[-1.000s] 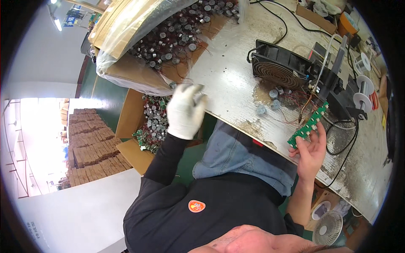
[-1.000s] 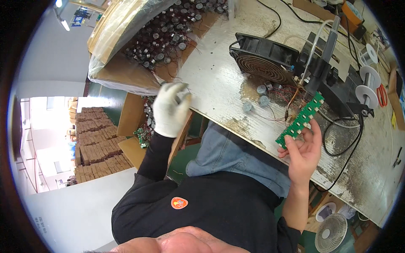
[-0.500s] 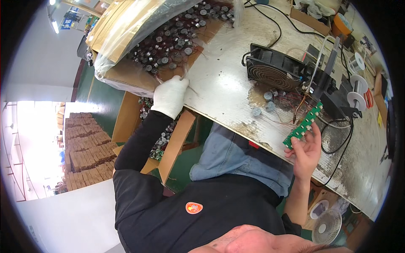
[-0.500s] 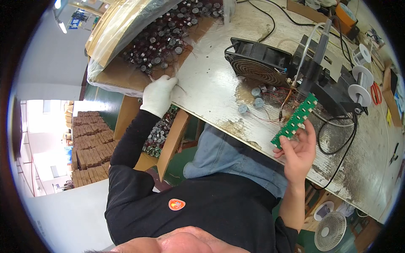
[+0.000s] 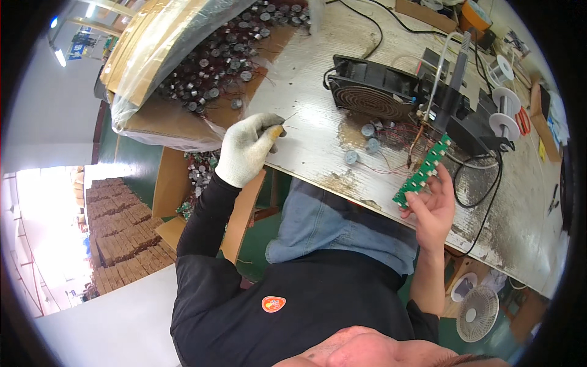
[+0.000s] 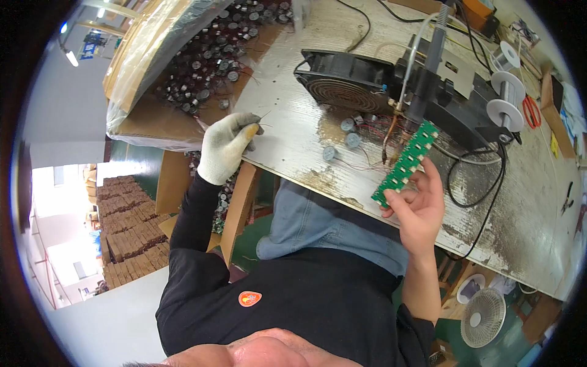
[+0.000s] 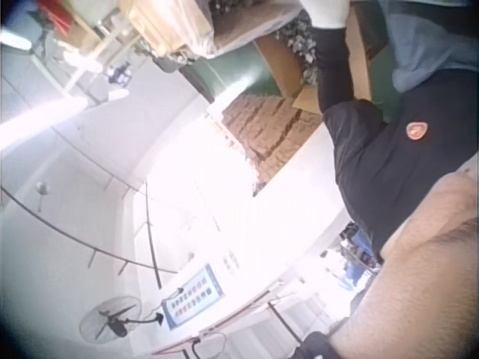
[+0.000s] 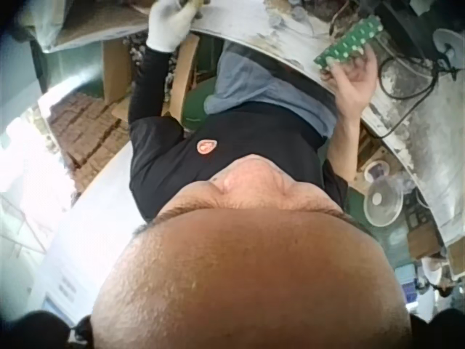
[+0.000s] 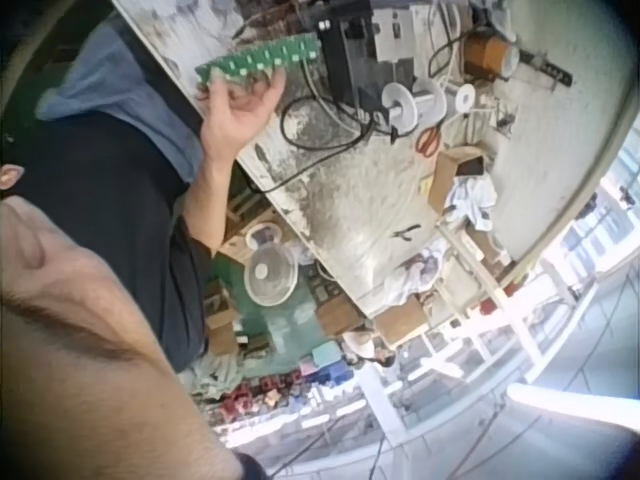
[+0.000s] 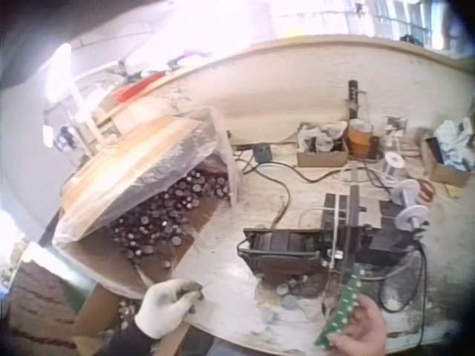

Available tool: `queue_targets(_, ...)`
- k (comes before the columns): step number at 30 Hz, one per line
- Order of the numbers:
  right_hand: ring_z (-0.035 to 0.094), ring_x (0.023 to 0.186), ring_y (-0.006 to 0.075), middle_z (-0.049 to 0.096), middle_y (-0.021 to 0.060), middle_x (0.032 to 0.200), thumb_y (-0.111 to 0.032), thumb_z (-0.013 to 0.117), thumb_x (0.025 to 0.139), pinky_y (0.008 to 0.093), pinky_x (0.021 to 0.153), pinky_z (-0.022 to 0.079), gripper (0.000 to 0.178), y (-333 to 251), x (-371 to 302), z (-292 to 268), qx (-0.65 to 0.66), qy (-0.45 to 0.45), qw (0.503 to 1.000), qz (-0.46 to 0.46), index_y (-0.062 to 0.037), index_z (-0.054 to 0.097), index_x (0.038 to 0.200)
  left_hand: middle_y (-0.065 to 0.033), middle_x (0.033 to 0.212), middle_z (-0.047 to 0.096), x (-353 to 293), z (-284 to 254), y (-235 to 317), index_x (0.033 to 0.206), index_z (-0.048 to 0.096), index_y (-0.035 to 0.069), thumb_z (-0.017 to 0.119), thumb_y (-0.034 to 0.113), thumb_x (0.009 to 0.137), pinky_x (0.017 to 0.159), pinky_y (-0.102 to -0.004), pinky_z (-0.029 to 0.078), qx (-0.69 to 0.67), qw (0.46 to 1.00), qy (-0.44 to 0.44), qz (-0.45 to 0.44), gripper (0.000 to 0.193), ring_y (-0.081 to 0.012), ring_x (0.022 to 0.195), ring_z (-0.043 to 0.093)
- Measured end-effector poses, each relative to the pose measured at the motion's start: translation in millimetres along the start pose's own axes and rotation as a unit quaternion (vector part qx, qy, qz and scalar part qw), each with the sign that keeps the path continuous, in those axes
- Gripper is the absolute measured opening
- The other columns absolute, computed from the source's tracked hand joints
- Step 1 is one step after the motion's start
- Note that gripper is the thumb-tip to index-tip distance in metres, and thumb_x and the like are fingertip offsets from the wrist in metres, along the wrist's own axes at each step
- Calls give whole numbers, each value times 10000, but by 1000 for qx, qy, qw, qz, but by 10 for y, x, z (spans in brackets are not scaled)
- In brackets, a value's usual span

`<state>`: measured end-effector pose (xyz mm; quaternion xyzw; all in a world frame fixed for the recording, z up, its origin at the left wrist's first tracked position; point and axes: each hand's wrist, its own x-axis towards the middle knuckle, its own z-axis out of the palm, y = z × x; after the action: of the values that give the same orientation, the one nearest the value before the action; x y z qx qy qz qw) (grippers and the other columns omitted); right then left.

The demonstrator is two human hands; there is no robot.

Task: Soldering electronic components onto a printed circuit board at a workbench.

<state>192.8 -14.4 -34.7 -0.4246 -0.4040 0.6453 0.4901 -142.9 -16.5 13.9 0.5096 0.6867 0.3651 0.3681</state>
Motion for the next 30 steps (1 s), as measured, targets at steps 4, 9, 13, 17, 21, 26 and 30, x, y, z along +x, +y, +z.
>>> queue_targets(4, 631, 723, 168, 516, 174, 1176, 135, 628, 769, 245, 524, 536, 772, -16, -13, 35, 1, -5, 1000, -4, -3, 244, 1425, -92, 860, 657, -83, 283, 136, 1061, 630, -62, 576, 36, 900, 631, -233, 493, 9, 997, -25, 70, 197, -108, 716, 634)
queue_targets(9, 628, 761, 169, 519, 169, 1130, 154, 655, 741, 256, 591, 545, 857, -19, -19, 22, 9, -24, 1000, -1, -51, 216, 1448, -83, 751, 643, -185, 612, 330, 1013, 636, -55, 588, 68, 910, 591, -239, 485, 14, 995, -87, 44, 167, -105, 656, 626)
queue_targets(13, 634, 767, 160, 568, 152, 1035, 132, 652, 768, 243, 591, 541, 828, -48, -3, 41, 21, -26, 999, 34, -39, 208, 1445, -41, 719, 615, -315, 944, 266, 1001, 631, -43, 626, 128, 905, 566, -225, 441, -111, 987, -110, -30, 196, -61, 611, 529)
queue_targets(17, 661, 737, 178, 564, 154, 1055, 127, 623, 793, 232, 557, 542, 778, -120, 6, 55, 3, -18, 999, 43, -22, 215, 1439, -43, 737, 618, -356, 1191, 391, 970, 635, -36, 639, 133, 894, 574, -222, 435, -145, 976, -150, -62, 186, -55, 635, 528)
queue_targets(21, 671, 716, 195, 550, 161, 1087, 129, 598, 809, 241, 535, 550, 710, -100, 3, 63, 14, -13, 999, 32, -11, 256, 1415, -47, 746, 623, -335, 1353, 428, 958, 637, -31, 636, 136, 890, 587, -221, 434, -209, 964, -156, -61, 180, -57, 653, 535)
queue_targets(26, 667, 709, 189, 546, 160, 1108, 134, 589, 812, 248, 537, 556, 648, -48, -11, 62, 29, -8, 1000, 3, -4, 304, 1378, -57, 769, 639, -264, 1412, 471, 925, 631, -36, 636, 135, 877, 621, -223, 458, -174, 967, -181, -52, 177, -67, 692, 560)
queue_targets(30, 662, 702, 185, 546, 161, 1121, 135, 585, 814, 252, 538, 559, 618, -51, -8, 82, 44, -12, 999, -1, -3, 324, 1356, -49, 769, 639, -262, 1425, 525, 902, 628, -41, 643, 129, 870, 627, -224, 465, -227, 956, -168, -78, 174, -67, 700, 564)
